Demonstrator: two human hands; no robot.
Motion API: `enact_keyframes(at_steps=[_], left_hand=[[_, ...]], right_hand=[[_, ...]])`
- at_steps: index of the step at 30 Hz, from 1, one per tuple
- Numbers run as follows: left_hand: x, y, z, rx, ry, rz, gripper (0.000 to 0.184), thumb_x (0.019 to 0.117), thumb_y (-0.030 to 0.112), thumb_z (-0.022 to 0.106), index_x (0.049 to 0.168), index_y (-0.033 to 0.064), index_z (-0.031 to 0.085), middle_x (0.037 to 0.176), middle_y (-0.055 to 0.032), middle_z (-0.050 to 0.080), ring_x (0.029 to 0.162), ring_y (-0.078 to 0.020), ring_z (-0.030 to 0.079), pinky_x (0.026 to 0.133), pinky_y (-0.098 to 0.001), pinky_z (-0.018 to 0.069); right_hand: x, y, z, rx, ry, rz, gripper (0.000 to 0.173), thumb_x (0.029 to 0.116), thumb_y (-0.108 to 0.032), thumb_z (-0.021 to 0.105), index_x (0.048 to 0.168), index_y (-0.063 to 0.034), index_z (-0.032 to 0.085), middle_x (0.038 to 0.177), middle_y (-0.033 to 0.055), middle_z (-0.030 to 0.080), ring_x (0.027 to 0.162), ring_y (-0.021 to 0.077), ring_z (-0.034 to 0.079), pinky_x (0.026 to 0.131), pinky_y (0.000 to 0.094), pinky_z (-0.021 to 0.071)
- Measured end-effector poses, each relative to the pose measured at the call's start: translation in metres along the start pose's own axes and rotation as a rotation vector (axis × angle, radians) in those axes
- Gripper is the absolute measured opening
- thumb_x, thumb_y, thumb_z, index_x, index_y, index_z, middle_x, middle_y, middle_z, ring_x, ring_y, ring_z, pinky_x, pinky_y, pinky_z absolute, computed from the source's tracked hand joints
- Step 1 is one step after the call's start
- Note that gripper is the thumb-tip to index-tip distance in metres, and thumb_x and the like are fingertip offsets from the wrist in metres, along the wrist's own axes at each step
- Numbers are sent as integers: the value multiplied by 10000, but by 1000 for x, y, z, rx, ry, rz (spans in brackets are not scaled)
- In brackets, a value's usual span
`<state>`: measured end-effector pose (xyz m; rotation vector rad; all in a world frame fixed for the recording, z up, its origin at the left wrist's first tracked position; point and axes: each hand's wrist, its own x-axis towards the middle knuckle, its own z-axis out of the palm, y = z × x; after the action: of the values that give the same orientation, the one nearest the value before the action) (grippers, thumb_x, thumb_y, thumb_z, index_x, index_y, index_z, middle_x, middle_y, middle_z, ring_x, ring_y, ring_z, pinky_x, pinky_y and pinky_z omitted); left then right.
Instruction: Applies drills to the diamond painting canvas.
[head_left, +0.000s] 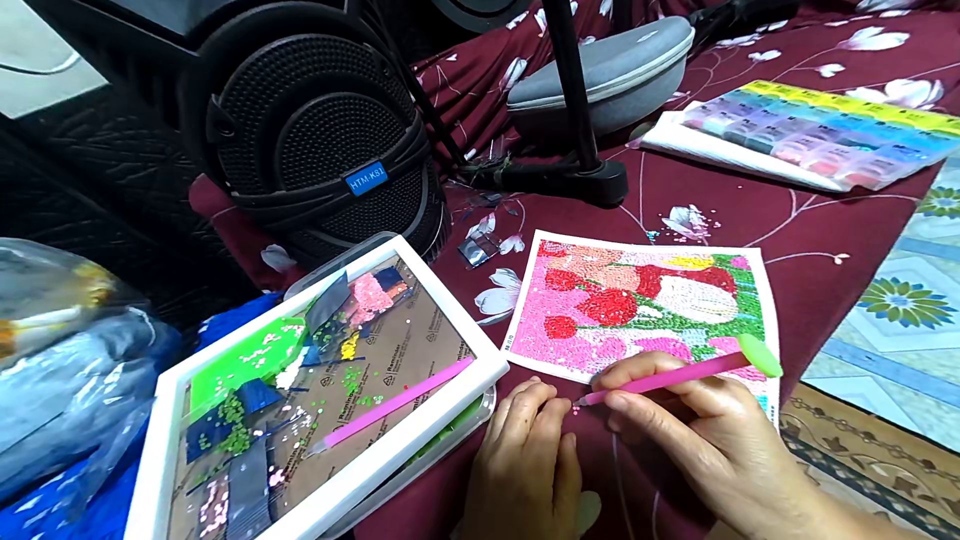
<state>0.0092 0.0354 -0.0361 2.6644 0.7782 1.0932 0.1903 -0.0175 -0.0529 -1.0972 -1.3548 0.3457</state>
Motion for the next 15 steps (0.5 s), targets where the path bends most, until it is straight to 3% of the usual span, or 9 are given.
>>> enact_keyframes(at_steps=[15], left_hand=[[0, 0, -1, -12, 6, -9, 242, 931, 119, 581, 1062, -9, 739, 1102, -161, 733, 1133, -232, 674, 1010, -253, 500]], right_hand=[[-1, 2, 1, -42, -4, -25, 232, 1034, -360, 577, 995, -167, 701, 822, -91, 701, 650, -28, 644, 581, 134, 560]])
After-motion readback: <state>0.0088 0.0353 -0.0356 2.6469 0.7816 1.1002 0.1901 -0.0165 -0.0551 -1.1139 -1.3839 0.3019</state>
